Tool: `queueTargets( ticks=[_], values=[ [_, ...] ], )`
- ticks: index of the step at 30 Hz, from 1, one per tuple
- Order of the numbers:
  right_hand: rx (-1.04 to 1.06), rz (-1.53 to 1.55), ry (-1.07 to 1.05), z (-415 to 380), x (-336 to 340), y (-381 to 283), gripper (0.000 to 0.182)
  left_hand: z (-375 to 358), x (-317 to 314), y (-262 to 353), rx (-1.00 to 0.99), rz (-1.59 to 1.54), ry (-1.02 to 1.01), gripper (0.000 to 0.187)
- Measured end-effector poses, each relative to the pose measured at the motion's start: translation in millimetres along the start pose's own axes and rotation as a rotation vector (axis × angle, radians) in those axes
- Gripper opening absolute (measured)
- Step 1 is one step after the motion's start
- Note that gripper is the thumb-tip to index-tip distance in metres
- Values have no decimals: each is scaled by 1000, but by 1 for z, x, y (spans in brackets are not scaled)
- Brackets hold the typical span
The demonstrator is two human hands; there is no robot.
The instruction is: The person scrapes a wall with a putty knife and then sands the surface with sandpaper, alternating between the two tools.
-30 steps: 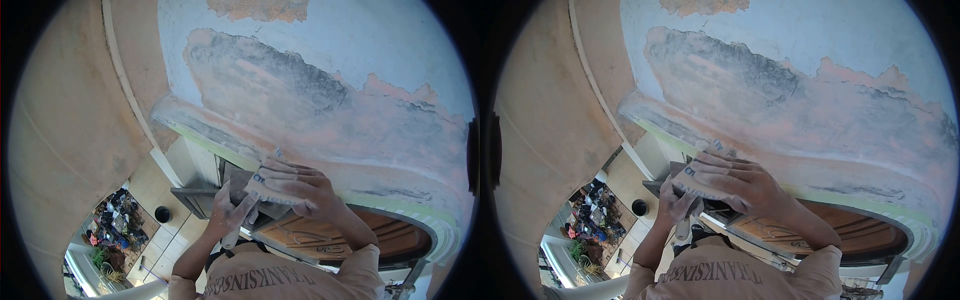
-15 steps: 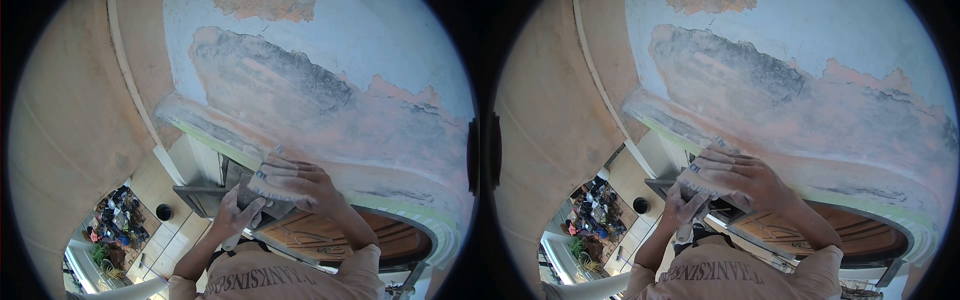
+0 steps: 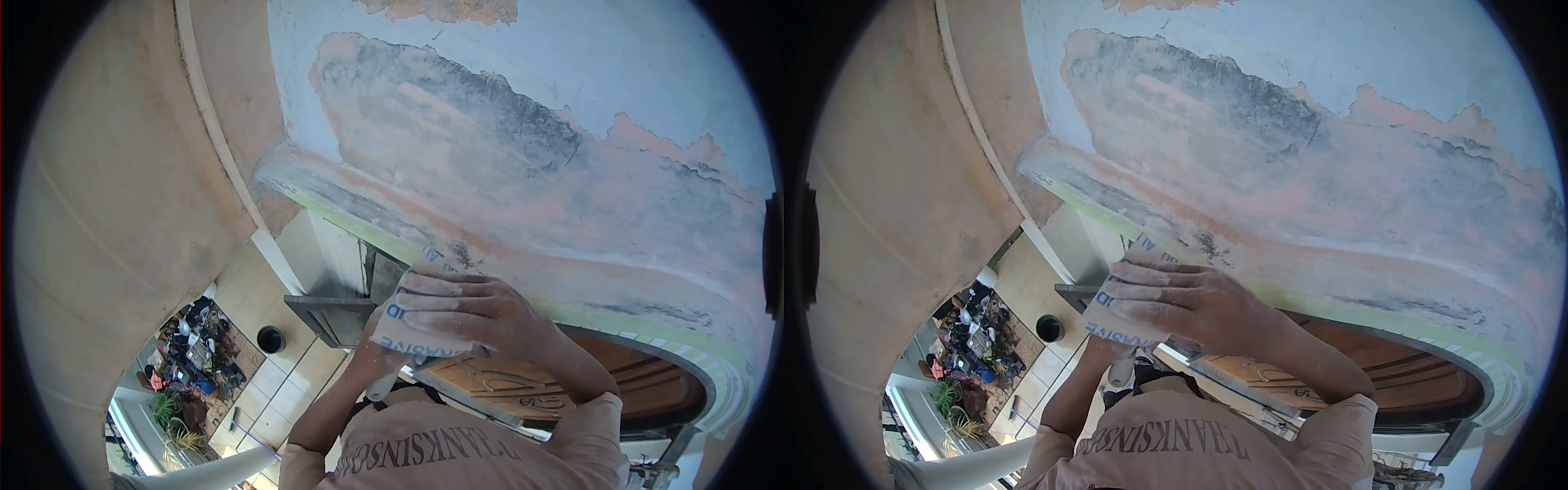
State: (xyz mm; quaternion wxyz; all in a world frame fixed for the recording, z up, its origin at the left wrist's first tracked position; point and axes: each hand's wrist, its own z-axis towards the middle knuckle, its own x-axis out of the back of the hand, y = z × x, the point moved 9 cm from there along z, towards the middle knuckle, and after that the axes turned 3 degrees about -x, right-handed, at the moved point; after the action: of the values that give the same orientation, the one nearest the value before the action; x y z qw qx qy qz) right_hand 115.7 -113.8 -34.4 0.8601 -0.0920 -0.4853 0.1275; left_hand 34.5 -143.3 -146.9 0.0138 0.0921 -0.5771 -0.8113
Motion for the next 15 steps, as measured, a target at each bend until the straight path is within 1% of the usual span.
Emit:
queueTargets(
  ticks=[1,2,3,4,6,9,10,11,12,13,15],
  values=[
    [32,-13,-38,1,-7,-1,39,1,1,-1,-118,109,-10,27],
    [63,-27,-70,1,-14,-1,41,-3,2,-5,-113,100,-18,26],
    [-166,-39,-15,-3,-3,31,38,-4,2,-3,-108,91,-26,26],
    [-503,-126,-103,-14,5,65,35,-6,1,-7,9,-35,-20,25],
    [-37,18,174,-6,13,21,42,-6,-6,-10,235,-289,-11,25],
    [76,2,-25,6,-13,-17,36,-2,-6,-13,248,-220,-39,23],
    [-60,4,-21,1,-11,3,34,-4,-6,-14,260,-193,-55,23],
    [-189,1,-24,-8,-4,33,32,-4,-3,-10,204,-161,43,20],
    [-312,-7,-23,-7,3,51,30,-5,-3,-7,142,-103,27,21],
    [-220,81,9,-7,0,32,28,-4,-1,-6,73,-47,10,21],
    [-25,104,-41,4,-15,-10,33,5,3,10,-235,245,-42,24]
  ],
)
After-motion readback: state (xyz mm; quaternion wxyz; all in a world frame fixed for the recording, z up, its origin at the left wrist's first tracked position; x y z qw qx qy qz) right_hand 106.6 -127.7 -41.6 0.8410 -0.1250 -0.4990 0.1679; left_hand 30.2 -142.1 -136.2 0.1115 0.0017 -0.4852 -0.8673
